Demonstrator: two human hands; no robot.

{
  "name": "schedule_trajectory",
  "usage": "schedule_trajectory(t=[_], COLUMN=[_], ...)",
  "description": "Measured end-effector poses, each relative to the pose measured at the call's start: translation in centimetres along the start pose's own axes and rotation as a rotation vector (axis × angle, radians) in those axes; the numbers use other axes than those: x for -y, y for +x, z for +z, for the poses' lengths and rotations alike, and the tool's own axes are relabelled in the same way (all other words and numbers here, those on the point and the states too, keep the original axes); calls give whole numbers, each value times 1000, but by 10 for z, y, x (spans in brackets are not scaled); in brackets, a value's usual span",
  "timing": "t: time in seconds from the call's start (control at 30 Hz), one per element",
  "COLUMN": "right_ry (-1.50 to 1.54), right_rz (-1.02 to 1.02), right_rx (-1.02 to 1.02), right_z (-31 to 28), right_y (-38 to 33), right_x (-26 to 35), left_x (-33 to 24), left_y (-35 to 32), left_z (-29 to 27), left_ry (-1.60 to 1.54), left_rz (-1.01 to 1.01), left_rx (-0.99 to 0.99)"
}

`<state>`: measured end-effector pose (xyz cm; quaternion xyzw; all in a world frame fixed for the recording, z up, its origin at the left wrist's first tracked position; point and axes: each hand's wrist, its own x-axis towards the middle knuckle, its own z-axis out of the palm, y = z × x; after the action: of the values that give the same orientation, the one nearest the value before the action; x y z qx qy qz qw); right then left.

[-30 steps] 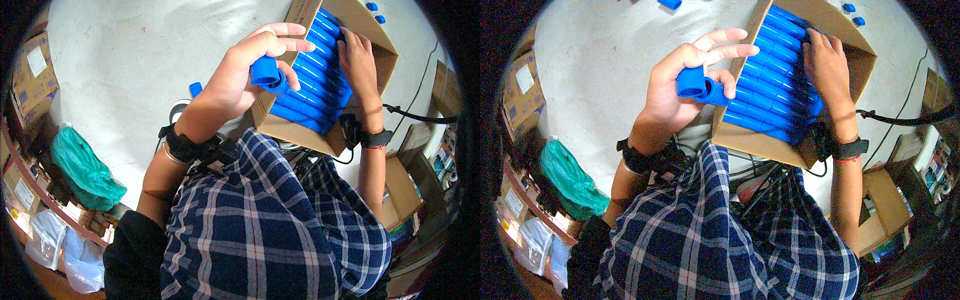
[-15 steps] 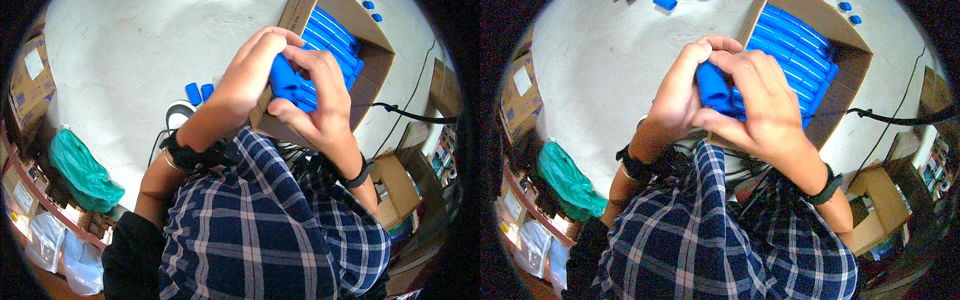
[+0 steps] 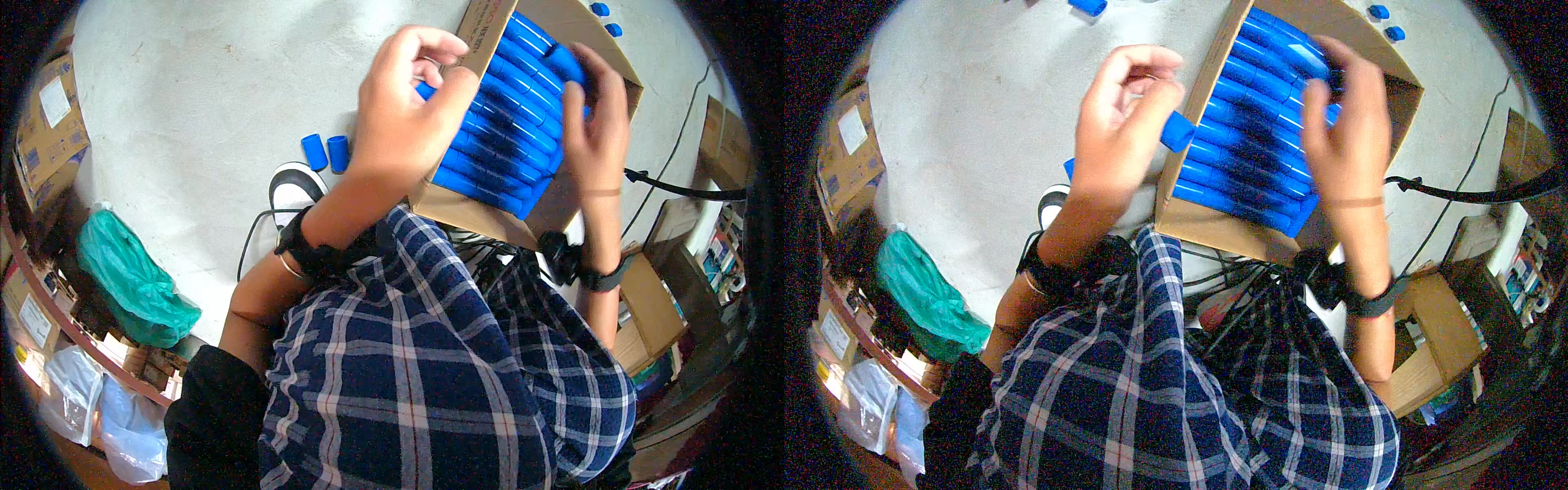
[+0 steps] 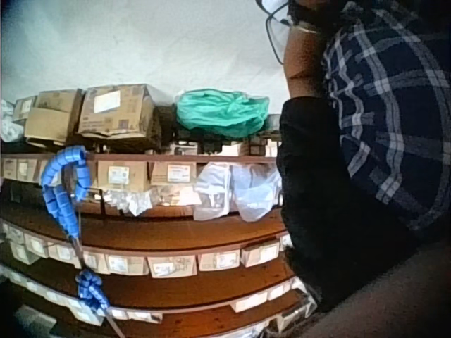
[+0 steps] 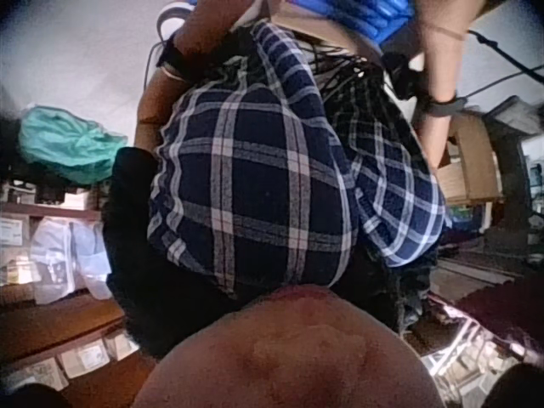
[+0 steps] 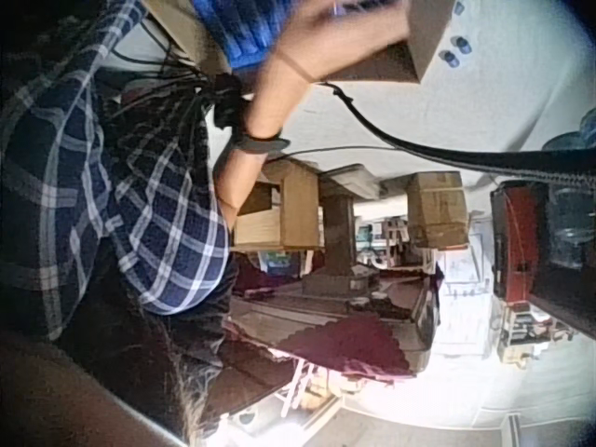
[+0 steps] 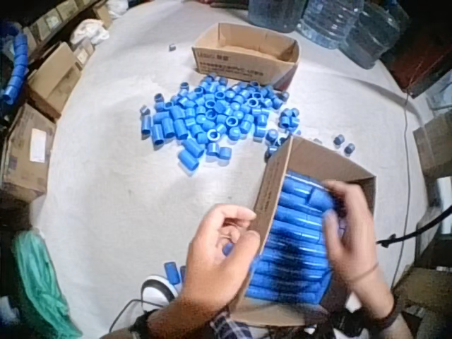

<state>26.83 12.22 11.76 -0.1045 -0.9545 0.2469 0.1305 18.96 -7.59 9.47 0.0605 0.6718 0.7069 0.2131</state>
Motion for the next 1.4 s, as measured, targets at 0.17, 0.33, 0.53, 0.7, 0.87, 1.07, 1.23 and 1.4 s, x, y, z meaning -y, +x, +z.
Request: schedule_trajectory(t=[0.17, 0.33, 0.53, 0.7, 0.87, 1.07, 1.23, 1.4], right_ry=[-525, -467, -341, -323, -333, -199, -375, -602], right_rz=[124, 206, 350, 422, 220, 109, 101, 144], right_rx=[159, 257, 302, 383, 354, 308, 260, 356], right_z=[0, 15, 12, 9, 10, 8, 6, 2], right_y=[-4, -12, -9, -8, -7, -9, -16, -15], right_x=[-88, -109, -106, -105, -112, -120, -118, -108], left_x=[2, 2, 4, 4, 2, -1, -4, -6], left_y=[-1, -2, 0, 0, 1, 3, 4, 4], left_z=[-12, -9, -10, -9, -12, -18, -22, -24], left_ry=[13, -25, -13, -48, -87, -91, -110, -109], left_rz=[-8, -34, -63, -49, -56, -86, -62, -46], left_rx=[24, 59, 76, 80, 104, 96, 85, 73])
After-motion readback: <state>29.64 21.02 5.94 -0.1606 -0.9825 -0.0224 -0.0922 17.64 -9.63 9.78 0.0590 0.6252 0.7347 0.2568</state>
